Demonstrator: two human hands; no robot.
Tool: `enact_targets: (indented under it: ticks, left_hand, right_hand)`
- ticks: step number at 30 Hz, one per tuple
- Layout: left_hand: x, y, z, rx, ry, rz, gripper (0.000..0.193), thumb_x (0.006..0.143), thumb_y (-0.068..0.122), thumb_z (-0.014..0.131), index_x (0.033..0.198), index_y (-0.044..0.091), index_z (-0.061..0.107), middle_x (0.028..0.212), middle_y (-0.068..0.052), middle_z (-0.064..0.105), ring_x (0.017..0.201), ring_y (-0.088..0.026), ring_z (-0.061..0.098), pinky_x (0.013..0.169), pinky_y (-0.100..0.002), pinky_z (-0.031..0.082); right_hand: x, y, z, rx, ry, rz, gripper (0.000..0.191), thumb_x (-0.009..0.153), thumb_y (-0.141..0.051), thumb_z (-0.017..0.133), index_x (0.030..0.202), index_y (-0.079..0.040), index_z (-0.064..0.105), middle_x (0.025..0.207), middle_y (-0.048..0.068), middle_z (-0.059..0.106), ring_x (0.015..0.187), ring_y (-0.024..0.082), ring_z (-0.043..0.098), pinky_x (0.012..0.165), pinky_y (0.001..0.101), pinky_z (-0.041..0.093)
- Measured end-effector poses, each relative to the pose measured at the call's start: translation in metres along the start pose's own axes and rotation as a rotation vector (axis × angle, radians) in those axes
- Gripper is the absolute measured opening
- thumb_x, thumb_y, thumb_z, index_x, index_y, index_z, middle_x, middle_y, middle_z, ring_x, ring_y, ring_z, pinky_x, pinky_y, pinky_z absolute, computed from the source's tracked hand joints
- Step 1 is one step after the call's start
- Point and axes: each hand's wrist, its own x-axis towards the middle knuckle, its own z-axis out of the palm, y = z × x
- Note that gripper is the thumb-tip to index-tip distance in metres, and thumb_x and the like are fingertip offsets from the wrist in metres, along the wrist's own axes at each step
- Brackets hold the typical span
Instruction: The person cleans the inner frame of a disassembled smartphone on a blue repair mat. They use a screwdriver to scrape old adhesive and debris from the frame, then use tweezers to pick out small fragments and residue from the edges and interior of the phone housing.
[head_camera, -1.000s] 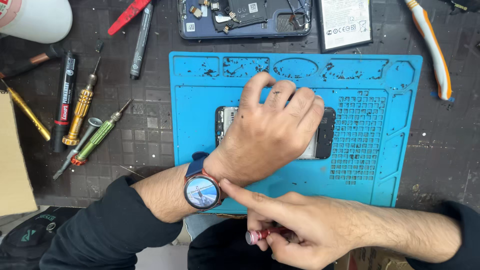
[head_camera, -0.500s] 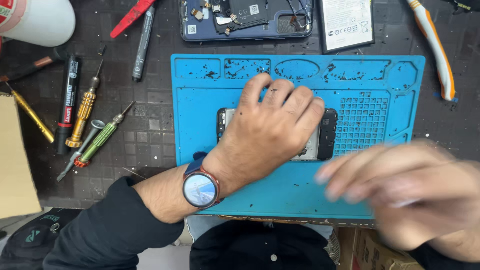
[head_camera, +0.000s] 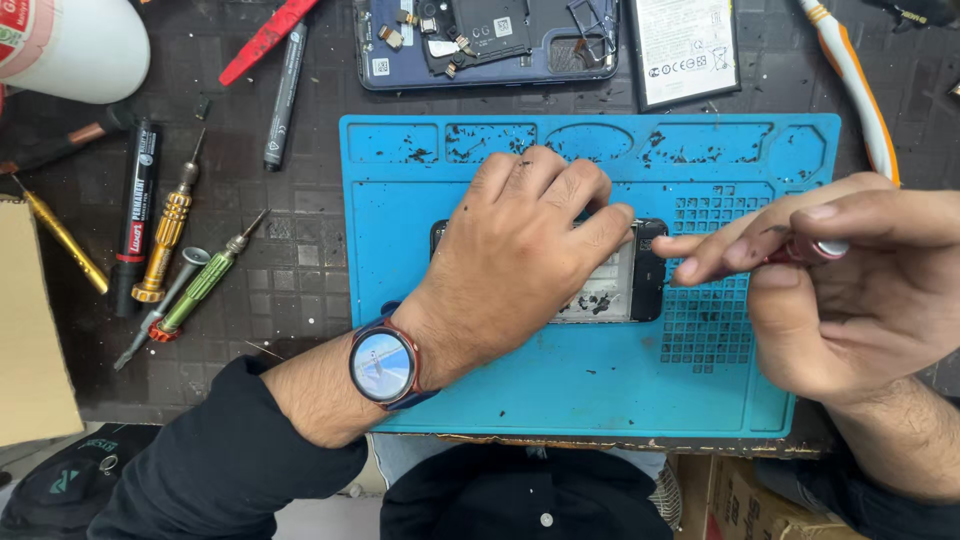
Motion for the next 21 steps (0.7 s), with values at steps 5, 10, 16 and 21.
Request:
enact_targets:
  ticks: [5,10,16,21]
  left_hand:
    - [0.001,-0.003,-0.001,-0.022,0.003,0.001,0.012,0.096,0.014,0.068,0.107,0.013,0.07,0.106,-0.004,0.06,0.102,-0.023,0.059,0.089,-0.039,0.045]
    - [0.002,-0.008,-0.003,-0.083,-0.008,0.005,0.016,0.099,0.014,0.068,0.114,0.014,0.072,0.106,-0.002,0.06,0.101,-0.022,0.058,0.087,-0.039,0.044]
    - [0.003,-0.009,-0.005,-0.099,-0.044,0.025,0.025,0.096,0.012,0.067,0.12,0.016,0.073,0.104,-0.002,0.058,0.098,-0.021,0.056,0.086,-0.038,0.044]
    - [0.003,-0.009,-0.006,-0.108,-0.048,0.031,0.024,0.096,0.012,0.066,0.12,0.015,0.072,0.105,-0.002,0.058,0.099,-0.021,0.056,0.086,-0.038,0.044]
  right_hand:
    - [0.002,-0.004,0.0,0.051,-0.045,0.012,0.028,0.099,0.006,0.05,0.123,-0.001,0.038,0.096,0.013,0.059,0.086,0.026,0.075,0.091,0.0571,0.064]
    - [0.004,-0.001,-0.001,0.044,-0.107,-0.038,0.025,0.099,0.006,0.051,0.118,0.0,0.036,0.097,0.014,0.06,0.089,0.024,0.076,0.095,0.0576,0.064]
    - [0.0,0.006,0.009,0.087,-0.168,-0.092,0.027,0.099,0.007,0.051,0.118,-0.003,0.034,0.098,0.014,0.058,0.094,0.026,0.075,0.099,0.058,0.062]
    - [-0.004,0.007,0.009,0.091,-0.151,-0.078,0.027,0.099,0.009,0.049,0.118,-0.002,0.033,0.099,0.014,0.057,0.091,0.024,0.076,0.098,0.0576,0.062]
